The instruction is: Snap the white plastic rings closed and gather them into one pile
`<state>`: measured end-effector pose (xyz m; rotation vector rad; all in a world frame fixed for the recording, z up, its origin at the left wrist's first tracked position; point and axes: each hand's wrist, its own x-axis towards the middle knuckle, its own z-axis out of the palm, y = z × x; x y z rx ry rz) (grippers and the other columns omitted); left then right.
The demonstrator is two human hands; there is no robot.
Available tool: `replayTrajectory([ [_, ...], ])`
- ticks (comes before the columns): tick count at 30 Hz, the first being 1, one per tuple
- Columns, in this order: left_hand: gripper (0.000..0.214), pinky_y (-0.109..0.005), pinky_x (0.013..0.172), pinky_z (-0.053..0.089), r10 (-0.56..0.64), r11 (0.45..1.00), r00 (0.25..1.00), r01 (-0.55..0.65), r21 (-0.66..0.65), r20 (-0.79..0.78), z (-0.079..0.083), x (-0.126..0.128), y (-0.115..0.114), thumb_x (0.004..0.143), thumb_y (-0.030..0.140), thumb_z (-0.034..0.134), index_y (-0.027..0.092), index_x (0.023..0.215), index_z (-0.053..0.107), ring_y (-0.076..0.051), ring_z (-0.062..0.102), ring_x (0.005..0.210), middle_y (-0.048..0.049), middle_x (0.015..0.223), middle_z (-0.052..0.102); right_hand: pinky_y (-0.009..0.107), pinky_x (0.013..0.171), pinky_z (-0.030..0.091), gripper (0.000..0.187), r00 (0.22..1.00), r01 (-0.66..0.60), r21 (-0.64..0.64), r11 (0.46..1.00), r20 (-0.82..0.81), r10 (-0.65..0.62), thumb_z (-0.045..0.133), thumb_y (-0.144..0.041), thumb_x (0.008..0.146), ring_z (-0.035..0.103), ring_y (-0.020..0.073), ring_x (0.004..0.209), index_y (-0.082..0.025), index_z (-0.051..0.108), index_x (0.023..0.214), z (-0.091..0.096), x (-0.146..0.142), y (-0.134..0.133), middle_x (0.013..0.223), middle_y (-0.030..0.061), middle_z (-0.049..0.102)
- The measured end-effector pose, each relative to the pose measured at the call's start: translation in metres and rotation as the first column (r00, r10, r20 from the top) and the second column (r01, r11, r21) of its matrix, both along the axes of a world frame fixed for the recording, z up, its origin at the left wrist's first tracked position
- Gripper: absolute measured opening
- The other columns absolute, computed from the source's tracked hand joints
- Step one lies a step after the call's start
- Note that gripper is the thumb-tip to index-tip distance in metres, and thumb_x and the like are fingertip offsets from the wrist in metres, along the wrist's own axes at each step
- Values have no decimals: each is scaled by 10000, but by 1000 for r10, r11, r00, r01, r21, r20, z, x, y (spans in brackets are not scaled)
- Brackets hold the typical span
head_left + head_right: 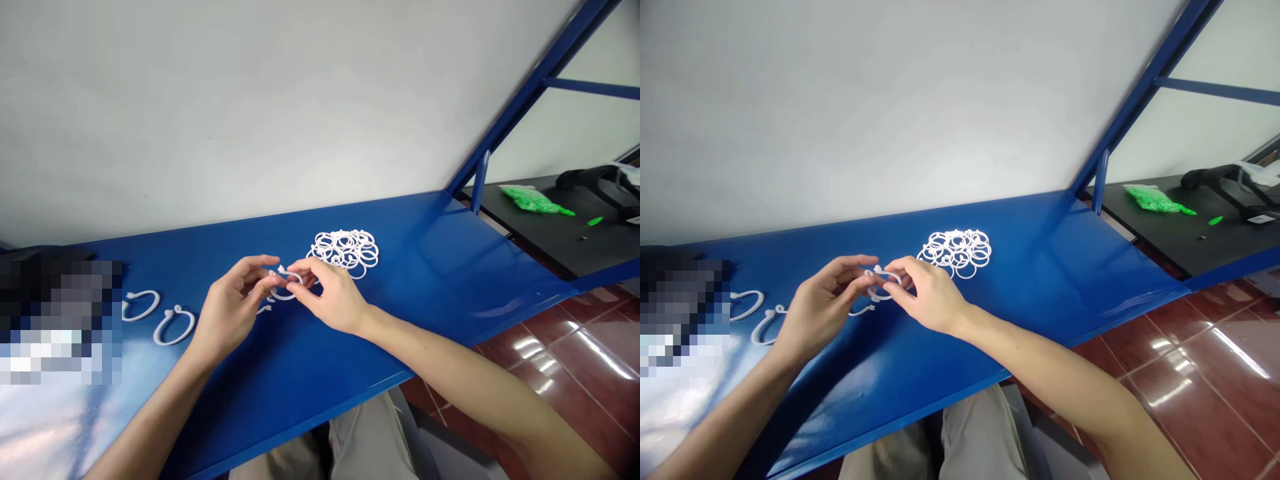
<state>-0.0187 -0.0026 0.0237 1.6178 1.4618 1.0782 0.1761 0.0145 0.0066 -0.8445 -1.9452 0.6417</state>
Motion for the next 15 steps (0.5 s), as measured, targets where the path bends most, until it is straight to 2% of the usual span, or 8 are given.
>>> replayTrajectory([
  [2,503,-283,680,574,40,999,997,-38,-22,66,-3,1,1,841,594,687,192,1143,688,-195,722,747,-56,863,783,268,715,574,130,1000,-10,-33,999,-7,10,628,-251,985,701,131,756,-208,670,1100,-1,-1,-1,924,11,758],
  [5,420,-287,707,589,78,997,995,-78,-15,60,-7,3,-1,818,578,710,193,986,731,-206,746,777,-66,903,796,262,713,565,87,999,-23,-26,999,-29,22,633,-234,988,710,132,758,-209,709,1020,-2,-1,-2,922,12,773],
  [10,297,-287,767,593,86,987,990,-70,142,-109,-11,1,-7,866,529,673,248,930,747,-202,769,808,-7,863,805,280,776,574,106,997,-62,27,998,-53,63,625,-217,999,727,144,842,-215,729,1010,-4,1,-1,964,19,783],
  [13,274,-271,749,587,85,978,978,-45,204,-189,-10,1,-7,889,518,654,265,936,747,-192,771,805,11,865,807,273,766,571,119,996,-83,52,995,-35,85,610,-203,1004,720,138,833,-210,728,1014,-4,2,1,956,18,778],
  [15,307,-261,706,578,58,977,975,-12,212,-215,-8,4,-6,903,537,631,262,981,744,-188,767,794,3,884,808,271,762,566,136,998,-57,71,996,5,57,589,-205,1013,709,134,820,-208,725,1018,-3,3,5,946,18,769],
])
